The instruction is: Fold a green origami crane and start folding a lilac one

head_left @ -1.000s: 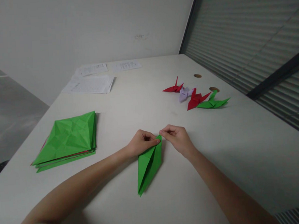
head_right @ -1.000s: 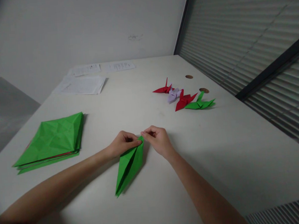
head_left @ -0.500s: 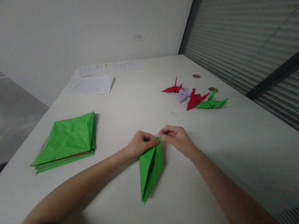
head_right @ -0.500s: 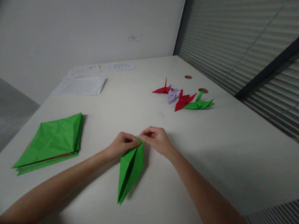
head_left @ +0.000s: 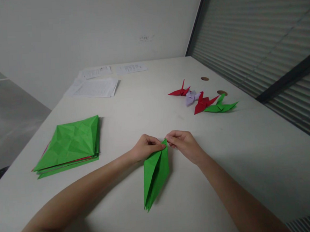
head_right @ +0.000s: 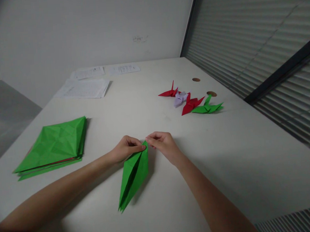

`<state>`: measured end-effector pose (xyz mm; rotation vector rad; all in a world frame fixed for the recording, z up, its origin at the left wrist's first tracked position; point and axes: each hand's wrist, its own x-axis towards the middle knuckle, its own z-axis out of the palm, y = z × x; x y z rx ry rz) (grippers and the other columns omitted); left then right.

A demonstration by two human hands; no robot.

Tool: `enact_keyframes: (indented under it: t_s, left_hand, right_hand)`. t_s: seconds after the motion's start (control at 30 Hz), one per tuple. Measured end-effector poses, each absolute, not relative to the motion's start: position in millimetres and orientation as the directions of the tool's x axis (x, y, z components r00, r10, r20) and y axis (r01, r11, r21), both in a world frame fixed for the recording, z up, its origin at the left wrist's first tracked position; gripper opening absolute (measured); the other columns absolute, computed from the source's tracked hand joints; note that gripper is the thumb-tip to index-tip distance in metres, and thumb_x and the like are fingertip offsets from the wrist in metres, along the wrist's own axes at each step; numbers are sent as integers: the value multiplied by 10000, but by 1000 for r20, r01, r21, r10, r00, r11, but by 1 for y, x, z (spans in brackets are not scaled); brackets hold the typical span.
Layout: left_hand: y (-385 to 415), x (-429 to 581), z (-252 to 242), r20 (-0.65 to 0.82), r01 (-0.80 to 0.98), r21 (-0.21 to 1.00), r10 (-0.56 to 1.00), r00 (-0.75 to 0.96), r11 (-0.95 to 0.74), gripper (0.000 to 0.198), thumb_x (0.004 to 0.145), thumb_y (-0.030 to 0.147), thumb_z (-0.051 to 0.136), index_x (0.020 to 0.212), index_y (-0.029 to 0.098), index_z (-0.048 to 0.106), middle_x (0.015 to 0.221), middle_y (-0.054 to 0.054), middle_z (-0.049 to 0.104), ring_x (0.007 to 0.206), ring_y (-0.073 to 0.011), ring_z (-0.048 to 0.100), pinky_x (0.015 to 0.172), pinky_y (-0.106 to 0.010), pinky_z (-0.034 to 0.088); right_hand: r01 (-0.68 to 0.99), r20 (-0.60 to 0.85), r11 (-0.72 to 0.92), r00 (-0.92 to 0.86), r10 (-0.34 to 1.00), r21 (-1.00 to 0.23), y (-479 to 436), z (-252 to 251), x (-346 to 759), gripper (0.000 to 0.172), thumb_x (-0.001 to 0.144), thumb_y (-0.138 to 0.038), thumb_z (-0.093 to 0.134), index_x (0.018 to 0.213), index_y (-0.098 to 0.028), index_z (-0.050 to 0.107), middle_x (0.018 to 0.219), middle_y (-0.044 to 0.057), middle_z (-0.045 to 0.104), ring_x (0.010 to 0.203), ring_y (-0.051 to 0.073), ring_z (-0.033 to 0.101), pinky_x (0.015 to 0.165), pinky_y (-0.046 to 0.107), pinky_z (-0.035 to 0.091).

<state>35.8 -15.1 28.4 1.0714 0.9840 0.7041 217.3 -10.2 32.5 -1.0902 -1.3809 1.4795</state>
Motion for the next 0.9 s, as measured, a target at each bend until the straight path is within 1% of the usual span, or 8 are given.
enact_keyframes:
  t_s: [0.13,0.43,0.53,0.6,0.67,0.73,0.8,0.9]
  left_hand:
    - [-16,36,28,-300,-12,941,851,431,338,370,612,438,825,625,95,689,518,-13,616,438,-83,508,446,-207,361]
    - [-13,36,24,-226,50,972,853,471,230,389,659,470,795,634,96,687,538,-5,599,467,-81,491,452,-204,358]
    - [-13,38,21,-135,67,991,891,433,118,417,748,502,724,844,96,731,688,-46,669,584,-122,579,548,-236,452]
    - [-14,37,20,23,124,990,934,355,-71,436,826,473,659,1085,124,696,925,-94,700,801,-173,642,710,-287,517]
    - [-17,36,20,219,236,924,922,318,-301,435,903,420,577,1252,162,609,1151,-127,645,1038,-212,613,885,-348,509]
    - [-22,33,21,354,334,805,849,392,-490,423,964,379,478,1331,178,541,1293,-146,566,1202,-234,535,1021,-404,448]
    - [-26,31,21,397,378,679,748,532,-630,460,990,379,417,1402,180,462,1396,-162,492,1311,-261,455,1103,-449,378]
    - [-31,32,18,395,359,506,580,712,-785,584,982,457,403,1482,165,327,1501,-197,377,1416,-307,327,1147,-494,318]
  right_hand:
    - [16,-70,-68,-317,946,-998,-11,37,217,244,648,-401,777,666,-177,684,600,-25,573,581,109,451,591,280,366]
    - [-64,-94,-118,-299,950,-991,-10,29,217,232,654,-345,764,583,-168,633,528,-51,502,546,90,386,554,269,284]
    - [-15,-77,-82,-230,970,-996,-7,30,220,276,664,-407,765,613,-166,639,538,-47,508,544,92,393,547,267,290]
    - [38,-71,-65,-168,983,-997,-4,29,224,311,657,-456,766,649,-167,653,552,-40,528,547,100,416,546,267,311]
    - [73,-69,-60,-118,991,-996,1,26,229,343,634,-490,774,685,-169,666,583,-23,570,563,115,464,565,274,354]
    - [93,-59,-52,-72,996,-994,5,21,233,361,617,-503,779,707,-169,675,631,3,622,596,136,521,605,288,400]
    - [134,-31,-25,-43,999,-991,10,14,236,360,628,-506,767,725,-170,682,669,25,660,625,155,558,635,301,427]
    - [230,49,56,-35,998,-972,14,6,238,332,668,-503,727,721,-180,677,679,34,680,640,173,580,645,312,445]
